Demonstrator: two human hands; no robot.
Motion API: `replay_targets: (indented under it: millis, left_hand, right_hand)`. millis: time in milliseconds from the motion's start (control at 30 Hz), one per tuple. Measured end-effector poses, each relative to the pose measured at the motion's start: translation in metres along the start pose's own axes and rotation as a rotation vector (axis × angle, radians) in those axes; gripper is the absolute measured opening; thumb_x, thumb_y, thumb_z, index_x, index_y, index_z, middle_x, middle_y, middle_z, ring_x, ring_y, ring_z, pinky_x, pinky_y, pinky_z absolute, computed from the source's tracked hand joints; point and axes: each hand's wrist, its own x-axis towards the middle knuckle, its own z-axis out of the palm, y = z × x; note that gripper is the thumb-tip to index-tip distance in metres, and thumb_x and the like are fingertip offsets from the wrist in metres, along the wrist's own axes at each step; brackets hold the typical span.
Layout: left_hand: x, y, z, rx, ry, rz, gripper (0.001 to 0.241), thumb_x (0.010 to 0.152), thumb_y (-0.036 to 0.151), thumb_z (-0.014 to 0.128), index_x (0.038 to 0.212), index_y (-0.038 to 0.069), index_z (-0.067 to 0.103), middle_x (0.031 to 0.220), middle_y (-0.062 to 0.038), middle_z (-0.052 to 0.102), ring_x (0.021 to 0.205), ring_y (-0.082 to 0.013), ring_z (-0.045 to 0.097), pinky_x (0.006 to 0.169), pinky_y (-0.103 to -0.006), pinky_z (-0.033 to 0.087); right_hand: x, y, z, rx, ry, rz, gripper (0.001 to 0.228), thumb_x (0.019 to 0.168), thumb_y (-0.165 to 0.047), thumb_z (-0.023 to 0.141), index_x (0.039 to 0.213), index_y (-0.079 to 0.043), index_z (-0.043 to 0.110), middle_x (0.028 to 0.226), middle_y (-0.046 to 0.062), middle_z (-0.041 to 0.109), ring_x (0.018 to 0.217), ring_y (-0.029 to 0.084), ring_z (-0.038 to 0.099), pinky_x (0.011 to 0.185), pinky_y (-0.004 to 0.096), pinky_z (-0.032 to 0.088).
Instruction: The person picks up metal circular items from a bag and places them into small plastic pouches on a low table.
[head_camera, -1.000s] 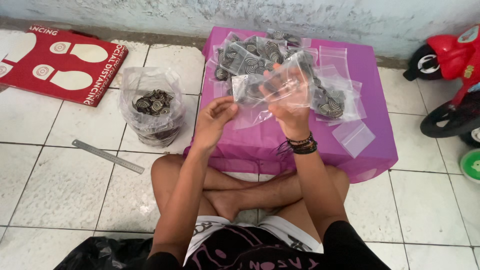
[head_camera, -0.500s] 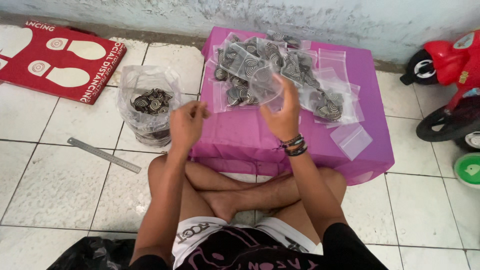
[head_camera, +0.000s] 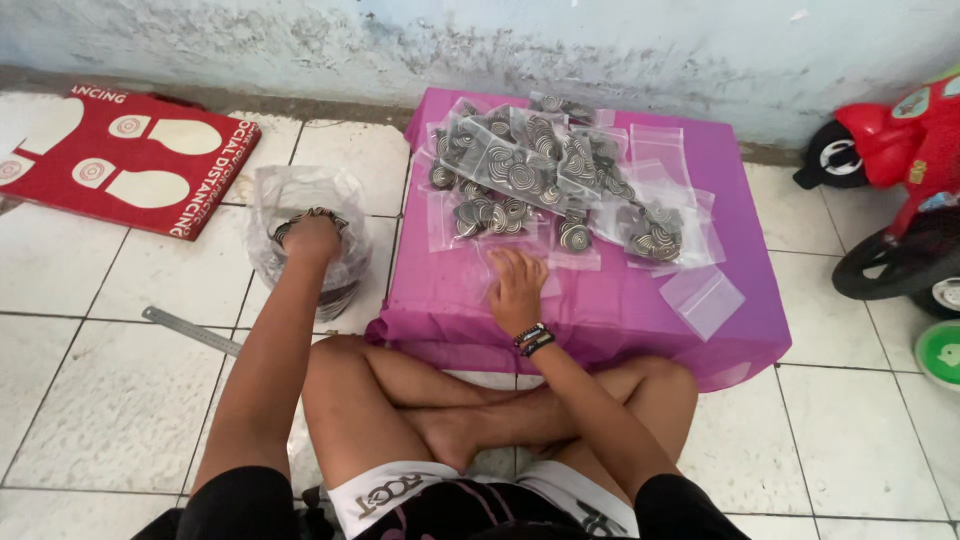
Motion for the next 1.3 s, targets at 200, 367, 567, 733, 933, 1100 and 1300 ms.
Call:
replay_targets:
  millis: [200,367,567,733,933,1100,1300]
  left_hand:
    - [-0.024,0.017,-0.023,0.03,-0.02,-0.018,0.022,0.092,0.013,0.072,0.102,-0.003,0.083,0.104,-0.028,0.078,0.101,-0.0466,0.075,0.084,-0.0605,0.06]
    - [-0.027,0.016,-0.026,0.096,0.055,-0.025,0.024,0.097,0.014,0.067,0.108,-0.002,0.081,0.107,-0.025,0.078,0.101,-0.0418,0.075,0.082,-0.0558,0.061]
    - [-0.006,0.009,0.014,0.313,-0.013,-0.091,0.028,0.099,0.019,0.067,0.12,0.004,0.081,0.116,-0.017,0.077,0.107,-0.0341,0.074,0.084,-0.0503,0.06]
    - [0.003,0.006,0.035,0.307,0.007,-0.114,0.026,0.099,0.021,0.065,0.117,0.011,0.081,0.12,-0.009,0.079,0.112,-0.0284,0.074,0.09,-0.0461,0.058]
    - [0.006,0.003,0.03,0.254,0.052,-0.122,0.024,0.098,0.016,0.067,0.114,0.007,0.081,0.117,-0.014,0.079,0.112,-0.0337,0.073,0.09,-0.0481,0.055]
    - [-0.008,0.016,0.0,0.277,-0.014,-0.129,0.026,0.1,0.011,0.061,0.118,0.007,0.08,0.125,-0.011,0.078,0.116,-0.0328,0.072,0.088,-0.0473,0.05]
    - [-0.007,0.013,0.005,0.366,0.019,-0.07,0.025,0.099,0.014,0.064,0.117,0.006,0.08,0.12,-0.013,0.078,0.113,-0.0341,0.073,0.086,-0.0481,0.053]
  right_hand:
    - [0.004,-0.006,-0.007,0.008,0.026,0.056,0.069,0.074,-0.011,0.063,0.142,-0.02,0.058,0.134,0.004,0.061,0.126,0.028,0.053,0.106,0.053,0.033]
    - [0.004,-0.005,-0.005,0.025,0.027,0.09,0.068,0.075,-0.012,0.064,0.142,-0.019,0.057,0.132,0.004,0.062,0.125,0.027,0.055,0.106,0.052,0.033]
    - [0.006,-0.009,-0.011,0.033,0.051,0.112,0.066,0.076,-0.016,0.064,0.142,-0.016,0.057,0.131,0.005,0.063,0.122,0.028,0.056,0.107,0.052,0.033]
    - [0.005,-0.007,-0.009,0.041,0.037,0.135,0.071,0.071,-0.015,0.064,0.142,-0.015,0.055,0.13,0.006,0.062,0.122,0.028,0.056,0.107,0.053,0.033]
    - [0.006,-0.008,-0.011,0.031,0.019,0.153,0.069,0.076,-0.016,0.063,0.143,-0.016,0.054,0.132,0.005,0.062,0.124,0.027,0.055,0.107,0.053,0.032]
    - [0.006,-0.013,-0.016,0.05,0.018,0.177,0.07,0.074,-0.014,0.064,0.143,-0.014,0.055,0.13,0.006,0.063,0.121,0.028,0.057,0.105,0.053,0.035]
    - [0.008,-0.015,-0.02,0.054,-0.001,0.174,0.07,0.075,-0.012,0.062,0.144,-0.012,0.053,0.13,0.007,0.062,0.12,0.029,0.057,0.106,0.054,0.035]
